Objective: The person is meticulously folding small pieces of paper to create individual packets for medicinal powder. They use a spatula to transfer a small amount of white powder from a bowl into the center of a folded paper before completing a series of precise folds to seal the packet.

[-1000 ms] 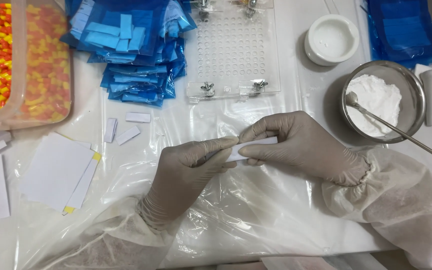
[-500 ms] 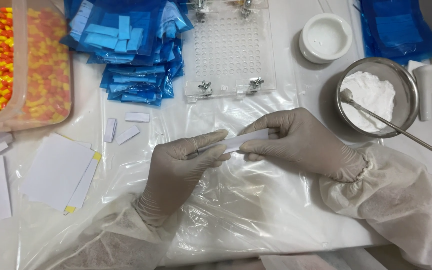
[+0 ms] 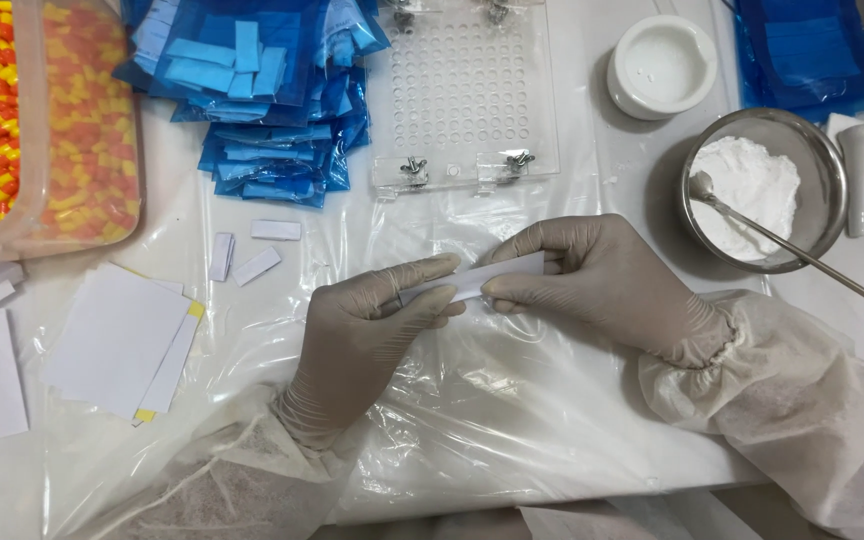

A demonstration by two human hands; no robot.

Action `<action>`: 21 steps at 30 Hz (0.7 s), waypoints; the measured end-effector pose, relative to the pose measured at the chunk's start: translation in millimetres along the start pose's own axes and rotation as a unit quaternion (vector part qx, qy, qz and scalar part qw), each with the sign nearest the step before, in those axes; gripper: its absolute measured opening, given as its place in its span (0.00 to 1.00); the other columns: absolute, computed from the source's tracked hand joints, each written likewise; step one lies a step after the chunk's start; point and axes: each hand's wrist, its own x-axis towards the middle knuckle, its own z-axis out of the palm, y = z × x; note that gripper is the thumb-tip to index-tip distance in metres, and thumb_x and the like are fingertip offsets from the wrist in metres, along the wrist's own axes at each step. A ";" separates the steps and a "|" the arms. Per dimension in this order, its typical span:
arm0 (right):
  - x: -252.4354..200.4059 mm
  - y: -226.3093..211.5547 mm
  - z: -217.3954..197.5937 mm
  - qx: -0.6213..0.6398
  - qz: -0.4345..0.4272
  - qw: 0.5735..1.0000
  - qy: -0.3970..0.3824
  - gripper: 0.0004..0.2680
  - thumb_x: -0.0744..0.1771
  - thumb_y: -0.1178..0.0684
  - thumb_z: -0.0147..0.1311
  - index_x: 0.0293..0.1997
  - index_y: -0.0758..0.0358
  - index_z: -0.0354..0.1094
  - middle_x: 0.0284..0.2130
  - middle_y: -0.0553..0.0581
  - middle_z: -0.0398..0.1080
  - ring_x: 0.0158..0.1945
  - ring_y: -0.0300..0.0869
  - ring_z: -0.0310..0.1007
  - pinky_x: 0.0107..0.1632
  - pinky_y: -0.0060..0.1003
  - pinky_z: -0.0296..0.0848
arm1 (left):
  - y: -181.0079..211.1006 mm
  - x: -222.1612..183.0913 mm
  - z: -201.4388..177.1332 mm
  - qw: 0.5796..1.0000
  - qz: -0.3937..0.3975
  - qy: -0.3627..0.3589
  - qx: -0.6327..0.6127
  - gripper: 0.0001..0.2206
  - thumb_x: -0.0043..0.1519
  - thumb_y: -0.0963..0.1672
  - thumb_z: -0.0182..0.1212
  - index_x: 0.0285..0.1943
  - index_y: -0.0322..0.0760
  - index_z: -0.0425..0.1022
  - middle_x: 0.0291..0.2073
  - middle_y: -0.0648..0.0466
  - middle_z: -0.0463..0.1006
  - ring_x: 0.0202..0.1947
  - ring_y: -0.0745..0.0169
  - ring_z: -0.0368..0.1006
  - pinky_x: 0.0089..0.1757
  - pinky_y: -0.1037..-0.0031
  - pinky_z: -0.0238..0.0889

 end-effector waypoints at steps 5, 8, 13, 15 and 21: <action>2.1 2.4 -1.8 0.030 -0.003 1.000 0.007 0.09 0.61 0.65 0.65 0.43 0.80 0.77 0.25 0.70 0.80 0.28 0.42 0.83 0.37 0.30 0.84 | -3.2 4.1 -5.7 0.999 0.000 0.011 -0.039 0.10 0.57 0.40 0.69 0.48 0.33 0.84 0.44 0.35 0.85 0.41 0.49 0.84 0.42 0.68 0.82; 3.1 9.2 -3.9 0.045 -0.025 0.998 0.020 0.08 0.62 0.66 0.63 0.43 0.81 0.76 0.26 0.70 0.80 0.30 0.42 0.83 0.37 0.29 0.84 | 2.9 6.5 -9.2 0.999 -0.004 0.006 -0.041 0.10 0.59 0.40 0.68 0.48 0.34 0.84 0.45 0.36 0.85 0.42 0.49 0.83 0.43 0.69 0.81; 2.6 9.6 -2.7 0.029 -0.056 0.998 0.030 0.08 0.62 0.66 0.63 0.43 0.80 0.76 0.28 0.71 0.81 0.30 0.42 0.83 0.37 0.30 0.85 | 4.6 7.7 -9.2 0.998 -0.014 0.018 -0.060 0.09 0.59 0.39 0.67 0.47 0.32 0.84 0.45 0.36 0.84 0.42 0.49 0.83 0.43 0.69 0.81; 0.1 9.1 -2.4 0.005 -0.057 0.997 0.045 0.09 0.61 0.65 0.65 0.43 0.77 0.77 0.26 0.68 0.80 0.29 0.40 0.82 0.37 0.30 0.85 | 1.4 8.8 -7.4 0.997 -0.008 0.018 -0.069 0.10 0.58 0.39 0.68 0.47 0.32 0.84 0.43 0.36 0.85 0.41 0.50 0.84 0.43 0.70 0.80; 0.9 7.2 1.9 -0.007 -0.041 0.998 0.036 0.07 0.61 0.64 0.66 0.40 0.76 0.79 0.23 0.68 0.80 0.27 0.40 0.81 0.34 0.30 0.83 | -8.9 6.9 -13.3 0.999 0.009 -0.003 -0.034 0.12 0.55 0.41 0.73 0.48 0.34 0.85 0.43 0.39 0.86 0.40 0.52 0.84 0.43 0.70 0.81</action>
